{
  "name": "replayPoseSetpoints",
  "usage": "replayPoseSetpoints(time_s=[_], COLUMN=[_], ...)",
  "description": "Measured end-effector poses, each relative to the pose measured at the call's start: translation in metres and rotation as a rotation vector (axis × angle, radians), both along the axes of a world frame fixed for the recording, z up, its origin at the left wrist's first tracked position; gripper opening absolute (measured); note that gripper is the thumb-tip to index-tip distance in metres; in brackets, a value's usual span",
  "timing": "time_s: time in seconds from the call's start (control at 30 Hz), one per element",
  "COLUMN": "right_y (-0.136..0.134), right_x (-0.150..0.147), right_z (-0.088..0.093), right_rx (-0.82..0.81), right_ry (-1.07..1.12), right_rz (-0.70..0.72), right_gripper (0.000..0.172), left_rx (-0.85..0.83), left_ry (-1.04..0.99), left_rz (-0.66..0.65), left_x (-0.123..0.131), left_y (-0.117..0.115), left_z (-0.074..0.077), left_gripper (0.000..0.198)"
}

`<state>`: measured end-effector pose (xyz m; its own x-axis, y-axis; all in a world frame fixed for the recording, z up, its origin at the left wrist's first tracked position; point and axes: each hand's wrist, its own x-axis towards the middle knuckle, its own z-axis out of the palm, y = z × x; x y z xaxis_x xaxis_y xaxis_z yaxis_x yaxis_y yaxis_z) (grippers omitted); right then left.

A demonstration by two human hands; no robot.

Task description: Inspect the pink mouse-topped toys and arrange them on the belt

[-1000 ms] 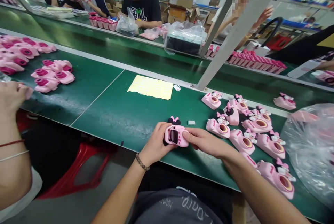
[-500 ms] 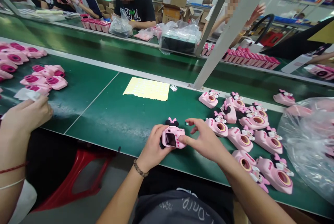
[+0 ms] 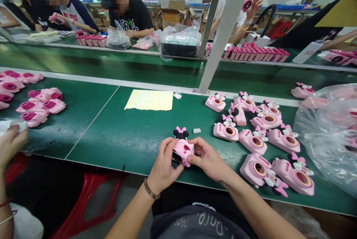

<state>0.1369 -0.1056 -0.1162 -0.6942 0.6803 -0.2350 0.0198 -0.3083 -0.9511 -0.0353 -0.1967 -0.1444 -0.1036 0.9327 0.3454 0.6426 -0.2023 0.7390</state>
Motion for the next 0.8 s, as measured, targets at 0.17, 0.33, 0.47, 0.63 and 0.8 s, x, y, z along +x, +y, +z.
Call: replayPoseSetpoints(time_s=[0.17, 0.33, 0.47, 0.63, 0.8], right_y=[-0.001, -0.004, -0.004, 0.000, 0.000], right_x=[-0.004, -0.002, 0.004, 0.006, 0.004], right_z=[-0.006, -0.005, 0.002, -0.002, -0.007], right_rx=[0.083, 0.044, 0.065, 0.227, 0.380], right_ry=[-0.044, 0.002, -0.015, -0.166, -0.229], right_rz=[-0.080, -0.070, 0.007, 0.022, 0.000], right_gripper=[0.045, 0.045, 0.048, 0.049, 0.038], left_rx=[0.007, -0.060, -0.192, -0.225, -0.208], left_ry=[-0.026, -0.158, -0.149, -0.151, -0.220], left_rz=[0.016, 0.053, 0.067, 0.033, -0.006], left_x=[0.002, 0.006, 0.009, 0.007, 0.004], left_y=[0.003, 0.007, 0.003, -0.002, 0.002], left_z=[0.006, 0.012, 0.016, 0.019, 0.018], left_gripper=[0.089, 0.082, 0.088, 0.081, 0.073])
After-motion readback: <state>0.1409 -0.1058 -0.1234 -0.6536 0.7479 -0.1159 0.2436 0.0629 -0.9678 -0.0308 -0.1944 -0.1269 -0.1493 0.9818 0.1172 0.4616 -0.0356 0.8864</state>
